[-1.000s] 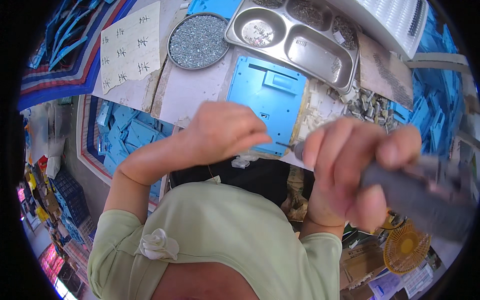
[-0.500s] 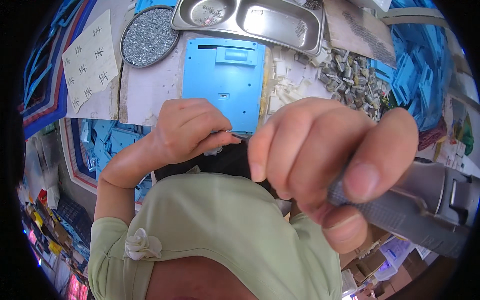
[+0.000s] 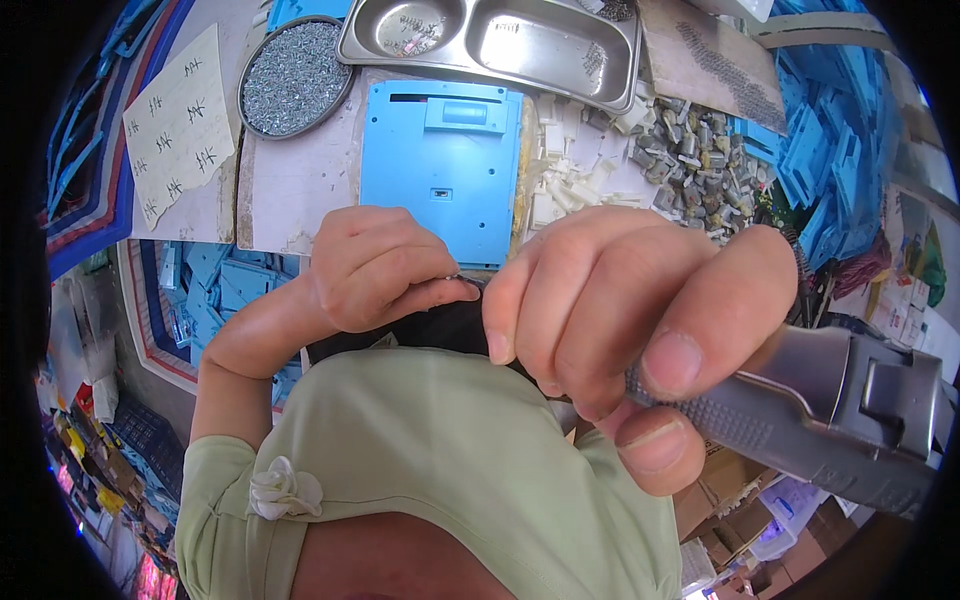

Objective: Assemble internal components of a small blue electronic device, including wiring, a motor, and soldering.

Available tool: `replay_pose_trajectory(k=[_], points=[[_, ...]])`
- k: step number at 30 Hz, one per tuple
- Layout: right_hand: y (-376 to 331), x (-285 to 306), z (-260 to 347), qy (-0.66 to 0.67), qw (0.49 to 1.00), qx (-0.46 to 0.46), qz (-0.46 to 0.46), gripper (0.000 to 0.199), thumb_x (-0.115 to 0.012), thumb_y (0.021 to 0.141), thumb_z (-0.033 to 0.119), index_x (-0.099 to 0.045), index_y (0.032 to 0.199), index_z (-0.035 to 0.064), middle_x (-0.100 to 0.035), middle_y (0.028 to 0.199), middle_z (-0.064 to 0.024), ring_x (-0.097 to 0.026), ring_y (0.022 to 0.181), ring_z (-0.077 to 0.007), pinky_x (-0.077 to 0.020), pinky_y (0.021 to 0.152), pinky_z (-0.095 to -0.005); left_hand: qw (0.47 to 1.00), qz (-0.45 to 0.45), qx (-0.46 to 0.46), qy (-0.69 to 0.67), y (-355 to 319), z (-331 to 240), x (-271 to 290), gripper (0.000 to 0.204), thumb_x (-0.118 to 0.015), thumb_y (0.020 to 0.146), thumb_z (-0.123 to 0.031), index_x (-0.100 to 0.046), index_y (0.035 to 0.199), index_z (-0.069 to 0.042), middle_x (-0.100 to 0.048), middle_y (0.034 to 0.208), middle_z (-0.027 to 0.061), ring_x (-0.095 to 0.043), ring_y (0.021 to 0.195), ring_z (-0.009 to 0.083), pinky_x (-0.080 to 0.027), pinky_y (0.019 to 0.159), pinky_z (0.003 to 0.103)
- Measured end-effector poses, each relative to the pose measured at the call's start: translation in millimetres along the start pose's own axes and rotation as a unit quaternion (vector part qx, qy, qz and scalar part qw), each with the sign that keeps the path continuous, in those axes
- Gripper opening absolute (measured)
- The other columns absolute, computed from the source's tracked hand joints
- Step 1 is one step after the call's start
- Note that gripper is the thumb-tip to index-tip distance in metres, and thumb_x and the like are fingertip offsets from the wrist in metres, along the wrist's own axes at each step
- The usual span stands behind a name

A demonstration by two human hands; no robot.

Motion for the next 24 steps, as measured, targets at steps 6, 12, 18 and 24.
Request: replay_pose_trajectory(k=[6,12,18,24], points=[[0,3,0,0.028,1.000,0.000,0.003,0.028,-0.075,0.088,0.018,-0.057,0.109,0.0166,-0.059,0.063,0.0040,-0.055,0.054,-0.0075,-0.0548,0.063,-0.0283,0.999,-0.028,-0.020,0.009,-2,-4,1,0.031,-0.091,0.073,-0.013,-0.067,0.091,-0.004,-0.066,0.080,0.0049,-0.064,0.060,0.0207,-0.049,0.050,0.031],[-4,5,2,0.007,1.000,-0.005,0.015,0.027,-0.073,0.090,0.019,-0.057,0.111,0.0165,-0.059,0.064,0.0039,-0.053,0.055,-0.0076,-0.0532,0.063,-0.0279,0.999,-0.032,0.004,-0.026,-3,-5,-4,0.029,-0.090,0.076,-0.013,-0.069,0.093,-0.003,-0.067,0.080,0.0063,-0.064,0.060,0.0221,-0.051,0.051,0.033],[-31,17,-9,-0.061,0.998,-0.011,0.012,0.030,-0.074,0.092,0.018,-0.052,0.111,0.0118,-0.057,0.068,-0.0021,-0.056,0.059,-0.0165,-0.0535,0.066,-0.0376,0.983,0.044,0.170,0.046,-8,38,10,0.020,-0.084,0.081,-0.015,-0.066,0.087,-0.007,-0.067,0.080,0.0047,-0.068,0.073,0.0242,-0.054,0.065,0.035],[-50,25,-35,-0.105,0.994,-0.028,-0.003,0.027,-0.074,0.088,0.006,-0.053,0.106,0.0075,-0.058,0.069,-0.0064,-0.057,0.061,-0.0204,-0.0539,0.067,-0.0413,0.984,0.113,0.109,0.081,-7,45,-7,0.024,-0.078,0.084,-0.013,-0.056,0.079,-0.005,-0.068,0.101,0.0096,-0.066,0.108,0.0289,-0.049,0.095,0.048]])
Point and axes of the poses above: each hand's wrist, its own y-axis towards the middle knuckle, its own x-axis out of the back of the hand, z = x × y, the point moved 9 cm from there along y, towards the middle knuckle
